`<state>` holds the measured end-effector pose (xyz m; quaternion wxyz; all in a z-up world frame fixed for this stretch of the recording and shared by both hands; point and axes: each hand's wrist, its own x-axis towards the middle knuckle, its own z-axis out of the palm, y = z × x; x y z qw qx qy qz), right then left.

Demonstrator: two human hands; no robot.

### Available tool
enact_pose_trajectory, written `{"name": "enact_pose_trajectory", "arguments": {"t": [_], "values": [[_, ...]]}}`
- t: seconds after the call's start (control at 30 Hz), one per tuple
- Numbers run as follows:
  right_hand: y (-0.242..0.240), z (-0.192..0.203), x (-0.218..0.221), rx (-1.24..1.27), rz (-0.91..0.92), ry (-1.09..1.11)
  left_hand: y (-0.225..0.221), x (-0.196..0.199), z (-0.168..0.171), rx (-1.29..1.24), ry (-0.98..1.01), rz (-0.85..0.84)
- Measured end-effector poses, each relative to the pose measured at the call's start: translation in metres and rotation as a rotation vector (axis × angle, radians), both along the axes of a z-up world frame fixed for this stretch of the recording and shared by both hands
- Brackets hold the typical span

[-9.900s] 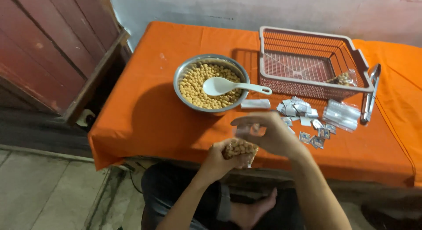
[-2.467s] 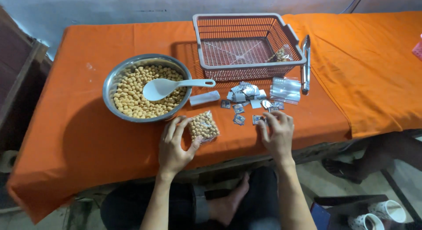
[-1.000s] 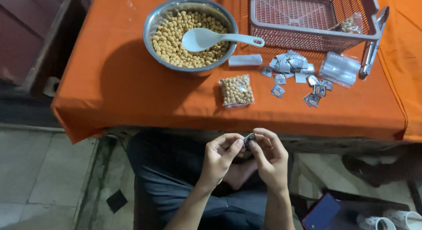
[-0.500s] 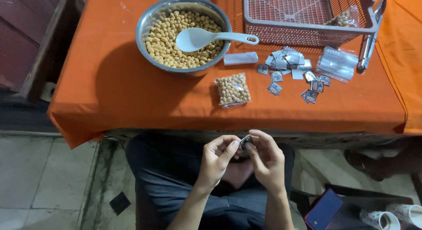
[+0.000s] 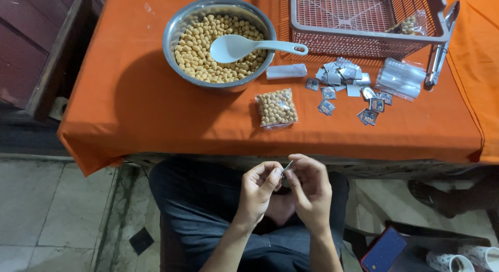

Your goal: Manually filling small plastic bags with chickpeas and adding small packets using a spoon.

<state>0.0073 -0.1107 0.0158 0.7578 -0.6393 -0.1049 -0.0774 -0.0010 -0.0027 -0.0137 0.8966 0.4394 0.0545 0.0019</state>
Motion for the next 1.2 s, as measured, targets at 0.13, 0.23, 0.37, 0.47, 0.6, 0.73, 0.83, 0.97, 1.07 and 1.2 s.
{"name": "enact_pose_trajectory", "arguments": {"t": [0.13,0.23,0.37,0.47,0.6,0.73,0.83,0.97,1.07,1.2], "values": [[0.000,0.013,-0.001,-0.210,-0.022,-0.065,0.000,-0.001,0.006,0.074,-0.004,0.012],[-0.002,0.009,-0.001,-0.084,0.097,-0.031,0.000,-0.001,0.010,0.150,-0.070,0.031],[-0.003,0.009,-0.002,-0.081,0.084,0.001,0.001,-0.002,0.018,0.227,-0.080,0.045],[-0.002,0.010,-0.002,-0.108,0.049,-0.011,-0.001,-0.003,0.020,0.260,-0.116,0.079],[-0.002,0.004,-0.001,-0.043,0.001,0.027,-0.004,-0.004,0.022,0.304,-0.150,0.124],[-0.013,-0.003,0.004,0.072,-0.019,0.136,-0.001,0.000,0.016,0.262,-0.108,0.141],[-0.029,-0.014,0.011,0.383,-0.025,0.209,-0.001,0.009,0.017,0.171,-0.073,0.165],[-0.058,-0.022,0.020,0.573,-0.182,0.295,-0.017,0.041,0.038,0.427,-0.171,0.194],[-0.074,-0.019,0.021,0.602,-0.240,0.243,-0.041,0.077,0.050,0.686,-0.328,0.249],[-0.084,-0.020,0.023,0.592,-0.313,0.233,-0.071,0.128,0.018,1.324,-0.515,0.476]]}}
